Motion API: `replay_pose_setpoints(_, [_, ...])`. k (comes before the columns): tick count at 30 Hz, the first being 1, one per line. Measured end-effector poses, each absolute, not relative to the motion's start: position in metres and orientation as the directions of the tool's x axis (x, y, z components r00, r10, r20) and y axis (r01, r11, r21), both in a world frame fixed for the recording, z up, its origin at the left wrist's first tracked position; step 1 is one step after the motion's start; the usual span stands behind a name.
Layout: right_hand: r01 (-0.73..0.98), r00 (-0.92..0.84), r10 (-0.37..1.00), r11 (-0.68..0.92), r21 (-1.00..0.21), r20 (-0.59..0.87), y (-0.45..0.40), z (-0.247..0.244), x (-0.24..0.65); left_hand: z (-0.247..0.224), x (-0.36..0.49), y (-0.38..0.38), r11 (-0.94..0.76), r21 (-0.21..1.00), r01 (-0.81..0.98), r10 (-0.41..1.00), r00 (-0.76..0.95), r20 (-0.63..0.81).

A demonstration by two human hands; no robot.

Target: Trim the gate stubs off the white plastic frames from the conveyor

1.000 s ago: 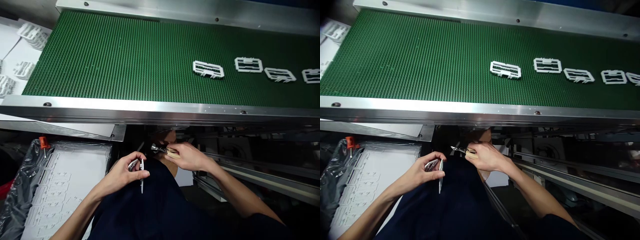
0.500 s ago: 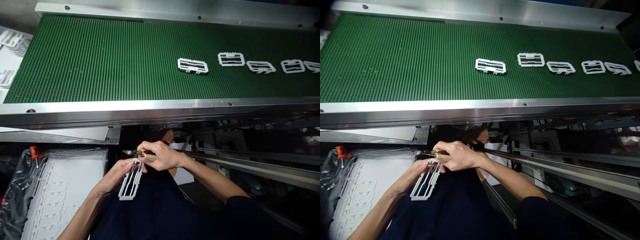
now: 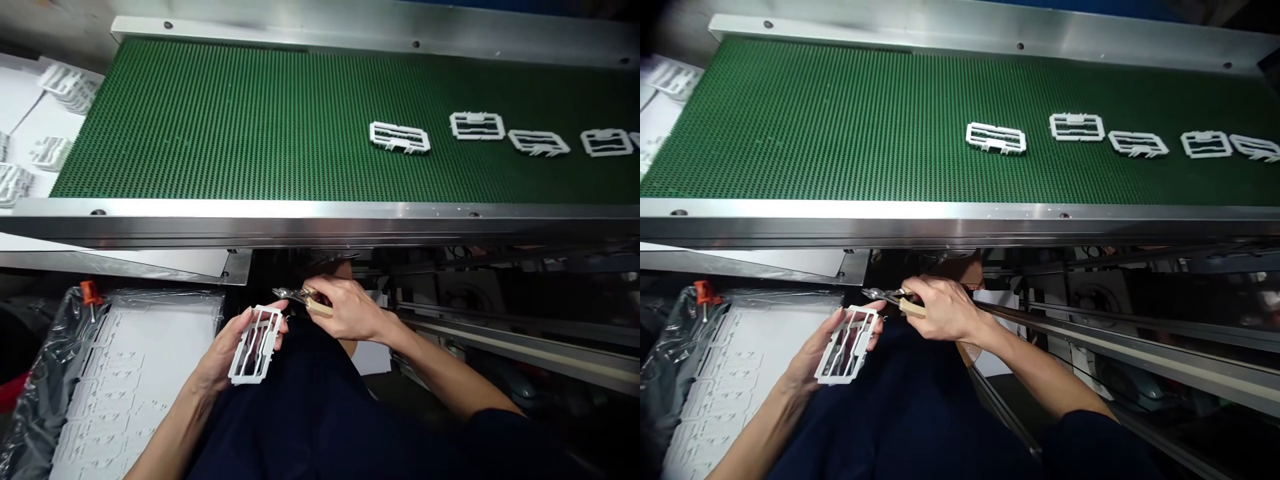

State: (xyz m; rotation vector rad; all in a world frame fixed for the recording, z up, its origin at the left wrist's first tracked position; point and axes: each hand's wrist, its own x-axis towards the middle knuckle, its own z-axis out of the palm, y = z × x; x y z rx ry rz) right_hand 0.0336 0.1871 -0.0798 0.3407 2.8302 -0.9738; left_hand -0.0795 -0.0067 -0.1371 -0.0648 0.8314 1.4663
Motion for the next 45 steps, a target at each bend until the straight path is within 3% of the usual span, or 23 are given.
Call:
replay_pose_setpoints(5, [0.240, -0.958, 0.128, 0.851, -0.468, -0.258, 0.188, -0.083, 0.049, -0.134, -0.080, -0.005, 0.113, 0.438, -0.892, 0.856, -0.137, -0.498])
replay_pose_setpoints(11, [0.192, -0.961, 0.088, 0.893, -0.407, -0.261, 0.191, -0.079, 0.045, -0.134, -0.080, -0.002, 0.141, 0.451, -0.882, 0.872, -0.106, -0.478])
replay_pose_setpoints(24, [0.168, -0.956, 0.041, 0.888, -0.427, -0.292, 0.195, -0.077, 0.040, -0.134, -0.082, -0.002, 0.147, 0.444, -0.884, 0.878, -0.090, -0.471])
replay_pose_setpoints(30, [0.259, -0.949, 0.132, 0.843, -0.472, -0.286, 0.191, -0.080, 0.040, -0.134, -0.080, 0.001, 0.124, 0.420, -0.899, 0.855, -0.118, -0.505])
replay_pose_setpoints(38, [0.234, -0.955, 0.152, 0.914, -0.332, -0.256, 0.186, -0.082, 0.040, -0.127, -0.081, 0.006, 0.153, 0.424, -0.892, 0.831, -0.116, -0.544])
replay_pose_setpoints(45, [0.204, -0.958, 0.126, 0.930, -0.304, -0.257, 0.186, -0.081, 0.040, -0.128, -0.079, 0.008, 0.162, 0.445, -0.881, 0.827, -0.125, -0.549])
